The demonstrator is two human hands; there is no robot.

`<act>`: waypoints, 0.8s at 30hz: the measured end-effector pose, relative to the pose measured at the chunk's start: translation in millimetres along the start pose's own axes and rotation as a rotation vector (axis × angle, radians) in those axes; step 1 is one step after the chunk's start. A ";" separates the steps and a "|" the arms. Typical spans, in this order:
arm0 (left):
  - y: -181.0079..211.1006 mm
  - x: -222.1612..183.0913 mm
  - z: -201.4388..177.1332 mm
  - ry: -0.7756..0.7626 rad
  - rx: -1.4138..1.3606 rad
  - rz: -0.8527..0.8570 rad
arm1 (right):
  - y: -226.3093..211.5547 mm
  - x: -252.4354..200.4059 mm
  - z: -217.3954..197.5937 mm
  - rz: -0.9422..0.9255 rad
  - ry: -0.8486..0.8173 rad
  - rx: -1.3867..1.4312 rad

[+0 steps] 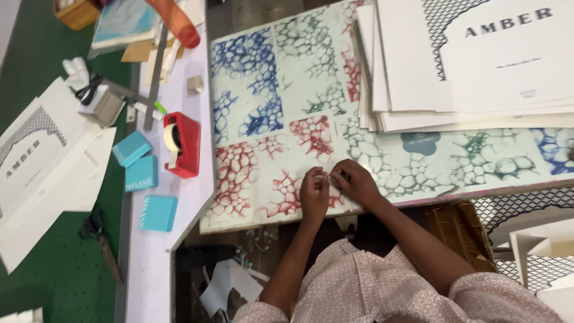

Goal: Assembling and folding a patterned paper gift bag labeled 'AMBER' at a workstation.

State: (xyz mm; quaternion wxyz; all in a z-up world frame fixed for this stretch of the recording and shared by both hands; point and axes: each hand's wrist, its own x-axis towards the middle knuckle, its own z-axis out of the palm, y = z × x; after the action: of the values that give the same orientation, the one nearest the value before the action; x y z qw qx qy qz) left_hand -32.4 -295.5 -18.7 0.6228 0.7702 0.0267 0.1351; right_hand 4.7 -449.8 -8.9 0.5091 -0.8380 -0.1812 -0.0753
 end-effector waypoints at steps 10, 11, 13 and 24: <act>6.0 -2.4 0.7 -0.052 0.156 0.101 | 3.7 -0.8 -0.7 0.009 0.033 0.041; 8.0 -1.5 0.6 -0.048 0.152 0.099 | 4.5 0.5 0.0 0.006 0.041 0.051; 10.7 -1.3 0.5 -0.047 0.141 0.093 | 5.0 0.8 0.4 0.006 0.047 0.054; -1.6 1.3 3.4 -0.045 0.001 -0.009 | 17.9 -0.8 6.8 0.062 0.026 0.131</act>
State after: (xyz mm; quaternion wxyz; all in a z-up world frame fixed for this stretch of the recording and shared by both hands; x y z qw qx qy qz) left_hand -30.1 -298.1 -20.6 0.6236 0.7731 0.0161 0.1149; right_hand 10.4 -451.5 -27.2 0.5673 -0.8070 -0.1530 -0.0586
